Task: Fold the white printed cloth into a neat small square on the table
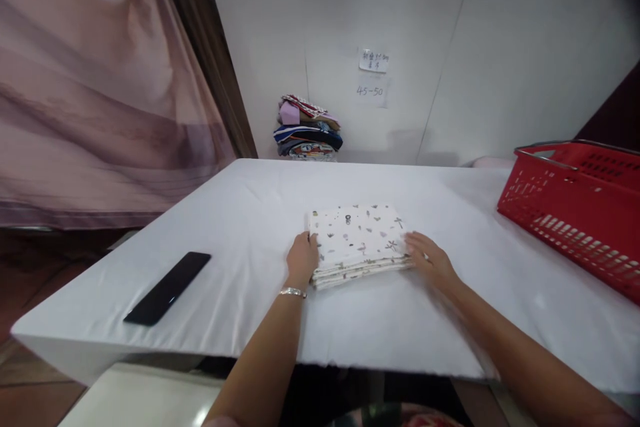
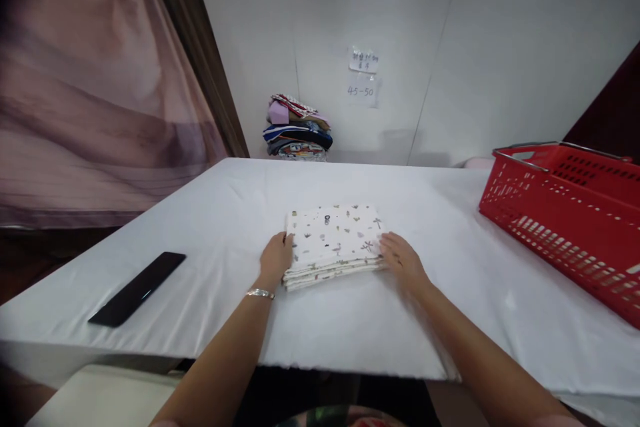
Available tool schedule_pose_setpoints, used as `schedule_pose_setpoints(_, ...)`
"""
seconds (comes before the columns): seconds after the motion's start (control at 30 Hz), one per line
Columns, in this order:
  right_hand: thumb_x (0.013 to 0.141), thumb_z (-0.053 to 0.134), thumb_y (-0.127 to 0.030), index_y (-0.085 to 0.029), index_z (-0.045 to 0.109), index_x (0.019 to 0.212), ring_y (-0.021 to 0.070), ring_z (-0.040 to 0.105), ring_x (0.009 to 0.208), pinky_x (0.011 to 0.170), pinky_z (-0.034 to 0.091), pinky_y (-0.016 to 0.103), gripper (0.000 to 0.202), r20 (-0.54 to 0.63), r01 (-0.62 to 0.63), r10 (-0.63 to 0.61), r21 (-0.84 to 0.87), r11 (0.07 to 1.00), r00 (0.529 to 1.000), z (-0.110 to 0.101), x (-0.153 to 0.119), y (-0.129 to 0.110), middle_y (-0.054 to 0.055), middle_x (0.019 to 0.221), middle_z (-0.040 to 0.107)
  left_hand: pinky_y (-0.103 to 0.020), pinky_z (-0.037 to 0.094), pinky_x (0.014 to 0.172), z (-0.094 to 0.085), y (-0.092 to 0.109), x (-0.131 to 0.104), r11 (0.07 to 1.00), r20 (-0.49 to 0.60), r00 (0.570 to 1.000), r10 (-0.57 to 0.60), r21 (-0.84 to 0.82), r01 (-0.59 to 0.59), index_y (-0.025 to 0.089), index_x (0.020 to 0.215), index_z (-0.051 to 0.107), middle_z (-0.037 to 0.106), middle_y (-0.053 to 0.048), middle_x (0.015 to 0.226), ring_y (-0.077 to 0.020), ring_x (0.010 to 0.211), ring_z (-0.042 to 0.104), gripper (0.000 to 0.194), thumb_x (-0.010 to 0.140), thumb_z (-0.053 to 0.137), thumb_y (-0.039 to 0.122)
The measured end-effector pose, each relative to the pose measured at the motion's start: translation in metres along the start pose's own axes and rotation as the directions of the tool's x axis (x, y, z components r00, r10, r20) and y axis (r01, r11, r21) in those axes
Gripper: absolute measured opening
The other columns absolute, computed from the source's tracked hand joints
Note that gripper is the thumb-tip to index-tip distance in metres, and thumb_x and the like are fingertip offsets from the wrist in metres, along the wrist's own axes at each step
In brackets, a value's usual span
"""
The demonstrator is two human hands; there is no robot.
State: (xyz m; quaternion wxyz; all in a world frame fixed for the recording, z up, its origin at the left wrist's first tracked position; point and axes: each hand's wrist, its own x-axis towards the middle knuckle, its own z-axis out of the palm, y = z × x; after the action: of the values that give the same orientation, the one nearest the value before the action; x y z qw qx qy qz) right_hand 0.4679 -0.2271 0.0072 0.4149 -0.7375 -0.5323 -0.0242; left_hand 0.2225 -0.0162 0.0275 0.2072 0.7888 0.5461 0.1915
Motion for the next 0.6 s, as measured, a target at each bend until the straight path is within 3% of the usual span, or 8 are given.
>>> schedule_pose_setpoints(0.07, 0.091, 0.04, -0.048, -0.022, 0.065, 0.109, 0.0241, 0.045, 0.125, 0.104, 0.039, 0.044, 0.041, -0.029, 0.015, -0.015, -0.028, 1.0, 0.999, 0.0, 0.024, -0.011, 0.009, 0.125, 0.059, -0.032, 0.041, 0.077, 0.0, -0.001, 0.0, 1.0, 0.0, 1.0, -0.007, -0.009, 0.007, 0.018, 0.107, 0.056, 0.063, -0.01, 0.107, -0.0231, 0.096, 0.059, 0.036, 0.093, 0.03, 0.038)
schedule_pose_setpoints(0.13, 0.091, 0.036, -0.05, -0.022, 0.06, 0.117, 0.0242, 0.037, 0.131, 0.107, 0.035, 0.044, 0.046, 0.031, 0.046, -0.044, -0.08, 0.996, 0.999, 0.004, 0.05, -0.021, 0.008, 0.134, 0.051, -0.031, 0.041, 0.076, 0.001, -0.001, 0.001, 1.0, 0.0, 1.0, -0.015, -0.012, 0.015, 0.018, 0.107, 0.056, 0.063, -0.01, 0.107, -0.0228, 0.096, 0.059, 0.035, 0.093, 0.03, 0.038)
schedule_pose_setpoints(0.27, 0.089, 0.035, -0.055, -0.021, 0.043, 0.135, 0.0291, 0.019, 0.139, 0.108, 0.027, 0.05, 0.058, 0.314, 0.125, -0.044, -0.243, 0.962, 0.948, 0.024, 0.089, -0.018, 0.009, 0.149, 0.029, -0.031, 0.041, 0.079, -0.001, 0.002, -0.001, 1.0, 0.005, 1.0, -0.018, -0.004, 0.018, 0.018, 0.108, 0.056, 0.062, -0.01, 0.11, -0.0223, 0.099, 0.058, 0.034, 0.093, 0.03, 0.034)
schedule_pose_setpoints(0.37, 0.087, 0.035, -0.057, -0.02, 0.04, 0.136, 0.0341, 0.021, 0.137, 0.105, 0.028, 0.056, 0.062, 0.468, 0.124, 0.077, -0.384, 0.915, 0.88, 0.041, 0.093, 0.005, 0.013, 0.149, 0.028, -0.031, 0.041, 0.081, -0.001, 0.003, -0.003, 1.0, 0.01, 1.0, -0.019, -0.001, 0.019, 0.019, 0.108, 0.057, 0.061, -0.01, 0.112, -0.0211, 0.1, 0.057, 0.032, 0.093, 0.03, 0.03)
schedule_pose_setpoints(0.5, 0.088, 0.031, -0.057, -0.024, 0.045, 0.131, 0.0331, 0.028, 0.135, 0.102, 0.031, 0.057, 0.056, 0.457, 0.198, 0.033, -0.447, 0.872, 0.889, 0.05, 0.088, 0.029, 0.011, 0.146, 0.034, -0.029, 0.041, 0.079, 0.0, 0.003, -0.004, 1.0, 0.012, 1.0, -0.027, -0.003, 0.027, 0.02, 0.106, 0.057, 0.061, -0.009, 0.111, -0.0192, 0.098, 0.058, 0.03, 0.093, 0.032, 0.029)
schedule_pose_setpoints(0.6, 0.088, 0.029, -0.058, -0.025, 0.047, 0.128, 0.034, 0.027, 0.135, 0.102, 0.027, 0.06, 0.055, 0.439, 0.21, 0.023, -0.474, 0.855, 0.898, 0.05, 0.097, 0.018, 0.011, 0.146, 0.036, -0.028, 0.041, 0.077, 0.001, 0.002, -0.004, 1.0, 0.011, 1.0, -0.028, -0.004, 0.028, 0.019, 0.106, 0.056, 0.061, -0.009, 0.11, -0.0187, 0.095, 0.059, 0.029, 0.093, 0.031, 0.029)
